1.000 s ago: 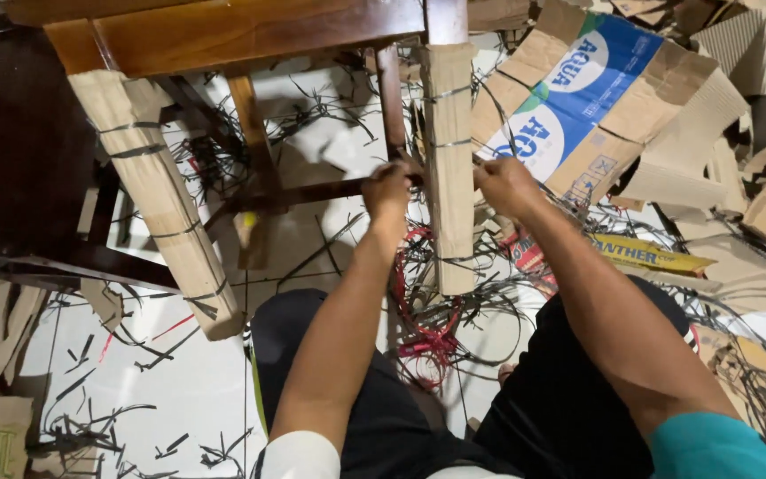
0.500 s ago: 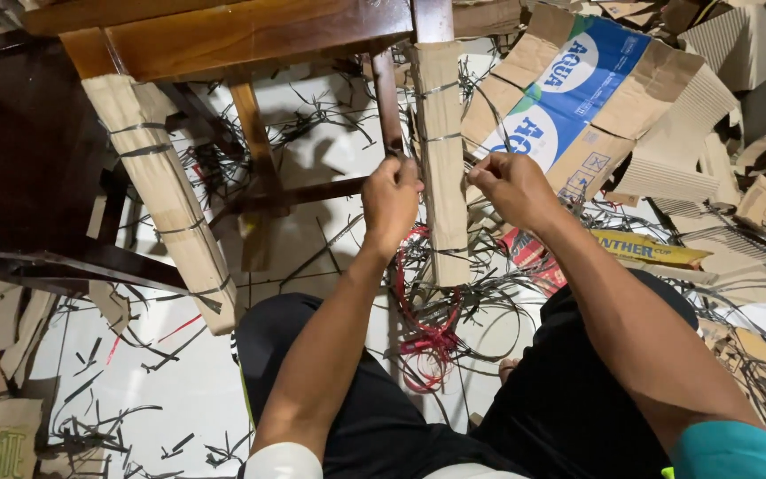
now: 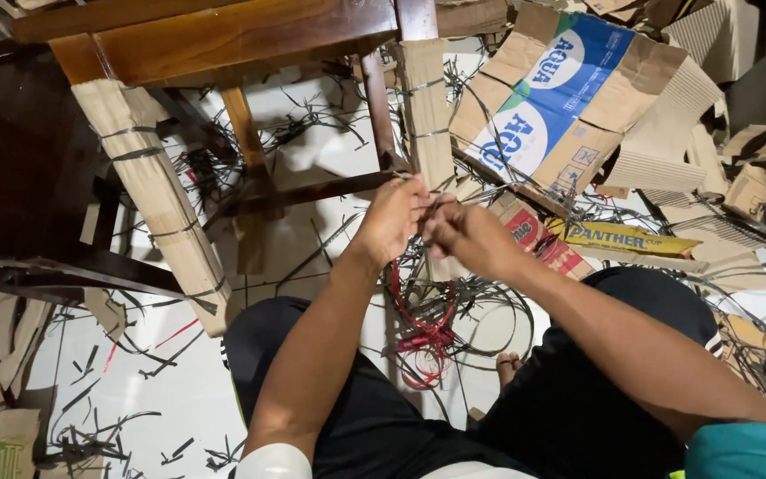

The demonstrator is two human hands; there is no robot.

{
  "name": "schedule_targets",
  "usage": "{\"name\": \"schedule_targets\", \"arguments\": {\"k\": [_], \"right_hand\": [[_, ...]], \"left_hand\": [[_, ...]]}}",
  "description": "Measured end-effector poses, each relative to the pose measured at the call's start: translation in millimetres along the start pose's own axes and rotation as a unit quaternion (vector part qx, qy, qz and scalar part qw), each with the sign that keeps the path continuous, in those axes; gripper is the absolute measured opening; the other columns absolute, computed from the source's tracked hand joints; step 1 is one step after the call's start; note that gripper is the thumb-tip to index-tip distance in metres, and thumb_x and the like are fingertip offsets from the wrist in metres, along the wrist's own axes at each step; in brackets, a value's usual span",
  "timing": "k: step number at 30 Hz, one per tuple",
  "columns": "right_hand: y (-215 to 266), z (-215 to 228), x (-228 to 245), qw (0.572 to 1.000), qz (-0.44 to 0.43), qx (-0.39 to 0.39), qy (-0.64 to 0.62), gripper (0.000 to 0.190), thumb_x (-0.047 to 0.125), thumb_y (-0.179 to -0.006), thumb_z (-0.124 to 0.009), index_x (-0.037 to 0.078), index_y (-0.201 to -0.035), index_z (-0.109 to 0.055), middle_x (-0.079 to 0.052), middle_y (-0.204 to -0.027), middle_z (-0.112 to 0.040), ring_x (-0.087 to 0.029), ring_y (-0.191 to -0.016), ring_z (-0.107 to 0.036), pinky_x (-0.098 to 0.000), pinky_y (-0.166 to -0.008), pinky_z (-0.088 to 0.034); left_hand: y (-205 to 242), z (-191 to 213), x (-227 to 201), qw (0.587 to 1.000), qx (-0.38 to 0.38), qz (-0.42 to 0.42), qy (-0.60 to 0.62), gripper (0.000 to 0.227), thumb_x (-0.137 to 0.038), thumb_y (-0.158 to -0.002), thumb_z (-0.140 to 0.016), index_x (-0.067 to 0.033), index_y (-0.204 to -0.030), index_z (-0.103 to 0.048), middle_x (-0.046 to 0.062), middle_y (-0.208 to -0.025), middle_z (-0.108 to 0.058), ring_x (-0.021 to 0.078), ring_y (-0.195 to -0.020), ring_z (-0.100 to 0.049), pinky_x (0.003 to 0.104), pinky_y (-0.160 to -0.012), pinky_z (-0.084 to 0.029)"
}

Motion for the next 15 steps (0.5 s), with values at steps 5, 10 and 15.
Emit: {"name": "schedule_targets", "arguments": {"k": [5,10,15], "right_hand": [[2,-20,1,0.986,0.029,0.06,0.154,0.032,0.024,-0.098,-0.055,0.006,-0.076,-0.069,-0.011,-0.069,-0.078,-0.036,-0.068,-0.071,-0.0413,-0.073,-0.054],[4,-22,-20,0.928,-0.037,0.107,0.355,0.032,0.031,-0.094,-0.059,0.004,-0.084,-0.074,-0.021,-0.084,-0.076,-0.044,-0.089,-0.072,-0.0505,-0.08,-0.056],[9,-41,-94,0.837,-0.073,0.16,0.519,0.02,0.026,-0.076,-0.066,0.013,-0.081,-0.08,-0.013,-0.082,-0.076,-0.033,-0.091,-0.076,-0.0481,-0.081,-0.06]], "left_hand": [[7,-11,-2,0.99,0.013,0.021,0.141,0.02,-0.024,-0.099,-0.051,-0.0096,-0.086,-0.054,0.011,-0.081,-0.064,0.0176,-0.068,-0.062,0.031,-0.068,-0.058],[-11,-6,6,0.992,0.003,-0.015,0.126,0.017,-0.022,-0.096,-0.055,-0.0105,-0.083,-0.055,0.013,-0.077,-0.063,0.0094,-0.057,-0.048,0.019,-0.046,-0.04],[-5,-8,-5,0.993,0.009,-0.041,0.112,0.018,-0.021,-0.097,-0.055,-0.0099,-0.082,-0.055,0.013,-0.073,-0.06,0.0076,-0.051,-0.042,0.017,-0.039,-0.033]]}}
Point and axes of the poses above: each hand's wrist, its own y-axis away from the middle knuckle, its own z-axis out of the back of the hand, x = y × z, the point moved 10 cm from there along -y, towards the middle knuckle
